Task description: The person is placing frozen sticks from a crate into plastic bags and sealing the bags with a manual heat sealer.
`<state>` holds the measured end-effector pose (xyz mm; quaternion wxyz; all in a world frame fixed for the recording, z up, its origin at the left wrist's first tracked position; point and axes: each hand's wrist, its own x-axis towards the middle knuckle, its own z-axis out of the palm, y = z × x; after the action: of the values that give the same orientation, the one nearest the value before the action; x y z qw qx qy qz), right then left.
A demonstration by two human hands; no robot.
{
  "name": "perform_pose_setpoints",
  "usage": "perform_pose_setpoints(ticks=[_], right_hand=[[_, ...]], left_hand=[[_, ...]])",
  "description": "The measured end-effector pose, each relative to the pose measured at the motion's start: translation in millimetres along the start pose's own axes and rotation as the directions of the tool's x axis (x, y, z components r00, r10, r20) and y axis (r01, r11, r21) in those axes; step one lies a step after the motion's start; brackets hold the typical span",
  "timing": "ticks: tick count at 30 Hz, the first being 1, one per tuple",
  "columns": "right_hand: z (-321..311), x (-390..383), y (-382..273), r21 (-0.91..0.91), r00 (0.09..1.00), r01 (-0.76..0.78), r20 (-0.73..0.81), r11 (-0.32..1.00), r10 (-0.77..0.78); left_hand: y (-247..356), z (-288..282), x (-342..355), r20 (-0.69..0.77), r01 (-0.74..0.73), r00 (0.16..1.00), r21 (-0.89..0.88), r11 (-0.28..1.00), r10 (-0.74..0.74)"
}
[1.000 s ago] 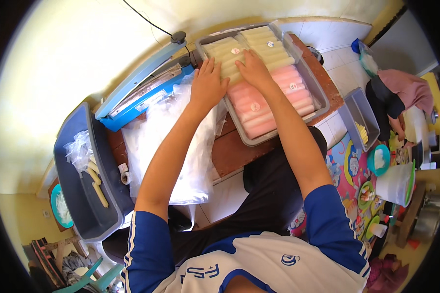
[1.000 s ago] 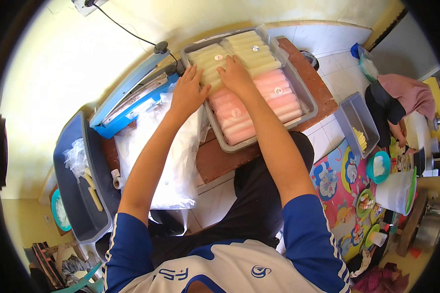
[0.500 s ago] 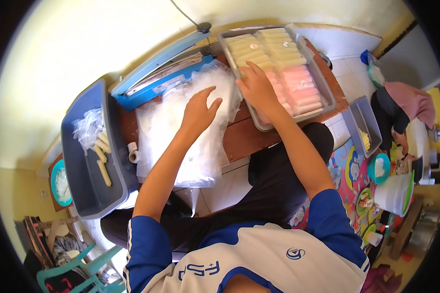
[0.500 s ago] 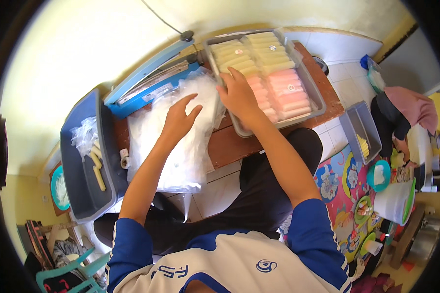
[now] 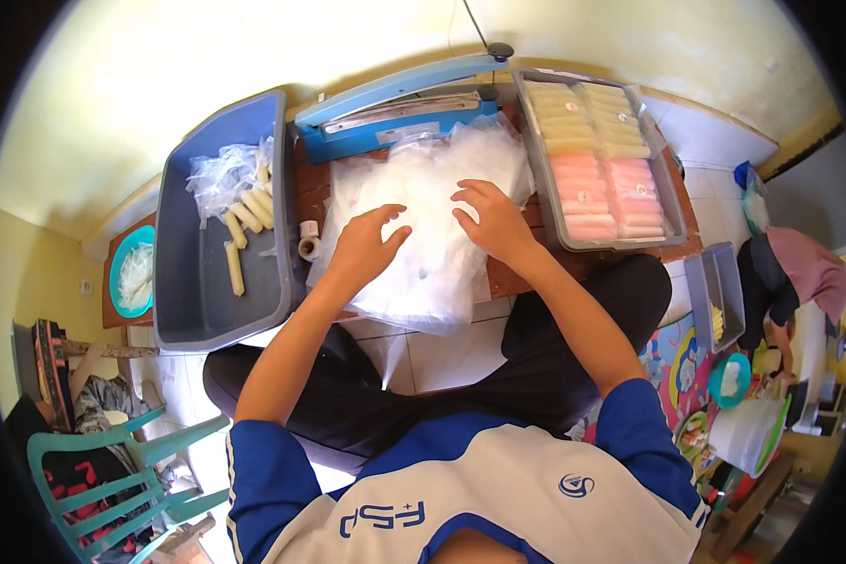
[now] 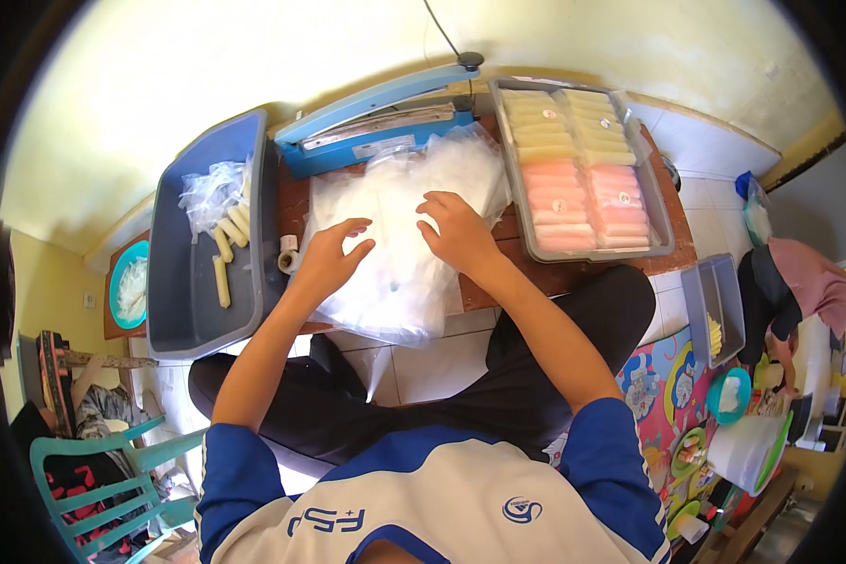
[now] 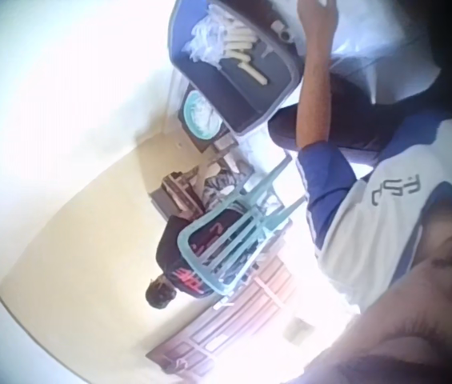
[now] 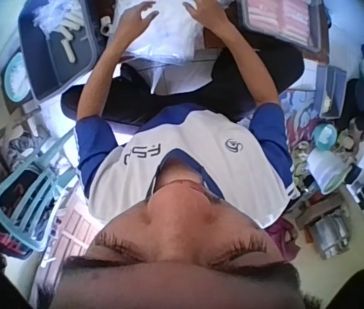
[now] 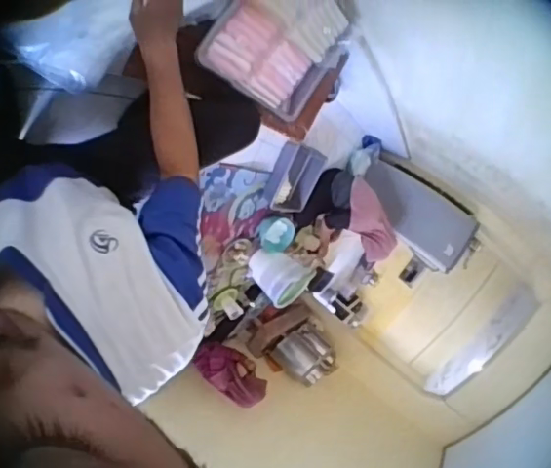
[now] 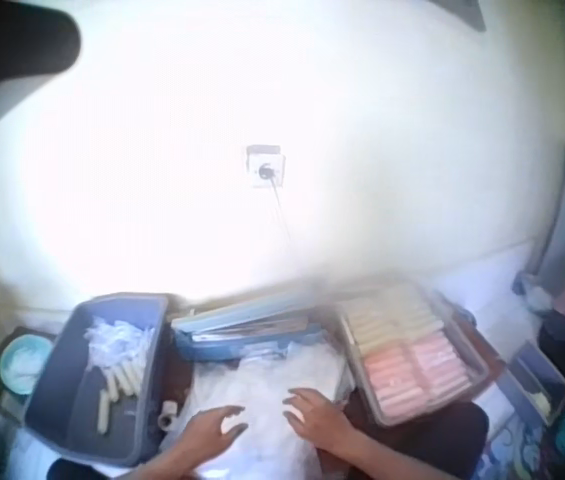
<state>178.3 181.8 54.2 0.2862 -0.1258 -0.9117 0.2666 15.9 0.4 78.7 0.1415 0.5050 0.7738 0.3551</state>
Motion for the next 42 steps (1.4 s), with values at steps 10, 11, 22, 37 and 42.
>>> perform_pose_setpoints(ticks=[10, 11, 22, 37, 42], right_hand=[[45.4, 59.7, -61.8, 0.163, 0.981, 0.165, 0.079, 0.973, -0.180], [54.5, 69.7, -73.0, 0.176, 0.976, 0.181, 0.088, 0.968, -0.199], [166.0, 136.4, -142.3, 0.225, 0.888, 0.438, 0.043, 0.870, -0.458], [101.7, 32.9, -61.9, -0.315, 0.891, -0.002, 0.431, 0.949, 0.145], [117.8, 18.9, -37.1, -0.266, 0.900, -0.097, 0.389, 0.959, 0.199]], left_hand=[[-5.5, -91.8, -32.2, -0.154, 0.081, 0.986, 0.125, 0.989, -0.061], [-12.4, -98.9, -36.8, -0.173, 0.099, 0.982, 0.128, 0.987, -0.076], [-95.4, -137.6, -42.4, -0.370, 0.163, 0.909, -0.108, 0.981, -0.192], [-28.5, -40.3, -41.1, -0.017, 0.089, 0.996, 0.407, 0.909, -0.089], [-50.6, 3.4, -61.1, 0.241, 0.073, 0.945, 0.505, 0.860, -0.221]])
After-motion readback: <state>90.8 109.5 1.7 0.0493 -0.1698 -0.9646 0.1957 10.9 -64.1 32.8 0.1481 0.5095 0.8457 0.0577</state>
